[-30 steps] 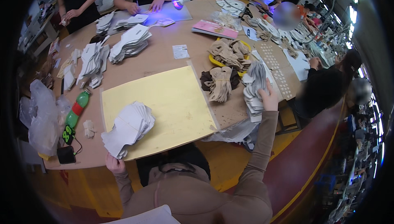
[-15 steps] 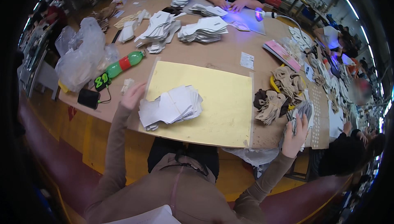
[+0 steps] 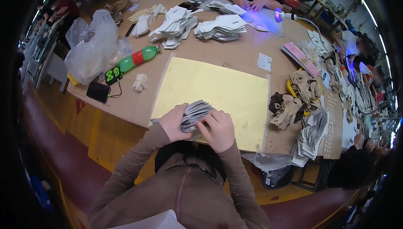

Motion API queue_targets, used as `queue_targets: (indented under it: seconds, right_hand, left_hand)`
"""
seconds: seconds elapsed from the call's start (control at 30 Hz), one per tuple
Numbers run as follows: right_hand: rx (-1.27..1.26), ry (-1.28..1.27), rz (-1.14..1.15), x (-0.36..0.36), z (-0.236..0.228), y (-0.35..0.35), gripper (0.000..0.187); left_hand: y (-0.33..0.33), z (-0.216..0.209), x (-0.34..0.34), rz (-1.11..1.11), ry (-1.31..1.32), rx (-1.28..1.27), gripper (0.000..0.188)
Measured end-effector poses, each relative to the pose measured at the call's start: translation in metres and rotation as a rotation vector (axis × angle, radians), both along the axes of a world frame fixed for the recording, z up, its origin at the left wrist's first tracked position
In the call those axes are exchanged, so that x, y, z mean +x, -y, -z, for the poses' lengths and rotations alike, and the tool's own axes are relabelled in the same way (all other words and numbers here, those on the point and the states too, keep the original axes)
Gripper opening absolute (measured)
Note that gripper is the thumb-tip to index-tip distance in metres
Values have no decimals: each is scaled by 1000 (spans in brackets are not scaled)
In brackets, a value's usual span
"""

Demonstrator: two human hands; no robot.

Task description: The person folds white paper pieces along pre-cut creases and stacks them on the table. The person repeatedly picks up individual pieces, folds them, and places them into a growing pile.

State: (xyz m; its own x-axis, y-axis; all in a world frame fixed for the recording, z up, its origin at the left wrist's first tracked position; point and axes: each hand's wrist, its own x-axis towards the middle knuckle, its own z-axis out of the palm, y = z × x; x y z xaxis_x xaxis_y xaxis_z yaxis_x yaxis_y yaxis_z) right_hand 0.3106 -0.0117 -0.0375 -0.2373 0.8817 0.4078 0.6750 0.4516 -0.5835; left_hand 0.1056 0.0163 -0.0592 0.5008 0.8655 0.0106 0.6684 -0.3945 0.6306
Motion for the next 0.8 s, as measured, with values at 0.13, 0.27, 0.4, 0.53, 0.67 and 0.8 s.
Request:
queue_targets:
  seconds: [0.13, 0.27, 0.4, 0.53, 0.67, 0.8]
  right_hand:
    - [20, 11, 42, -19, -1, 10, 14]
    - [4, 87, 141, -36, -2, 24, 14]
    - [-46, 117, 162, -36, -7, 31, 12]
    - [-270, -45, 103, -28, -10, 29, 9]
    - [-312, -148, 87, -24, -6, 33, 9]
    - [-403, -285, 48, -16, -4, 38, 12]
  left_hand:
    - [22, 14, 15, -132, 45, 133, 90]
    - [35, 20, 30, -209, -10, 248, 84]
    - [41, 21, 32, -223, 7, 266, 85]
    - [46, 21, 31, -226, 57, 258, 92]
    - [50, 19, 36, -255, 20, 272, 96]
    - [54, 14, 40, -269, -1, 291, 96]
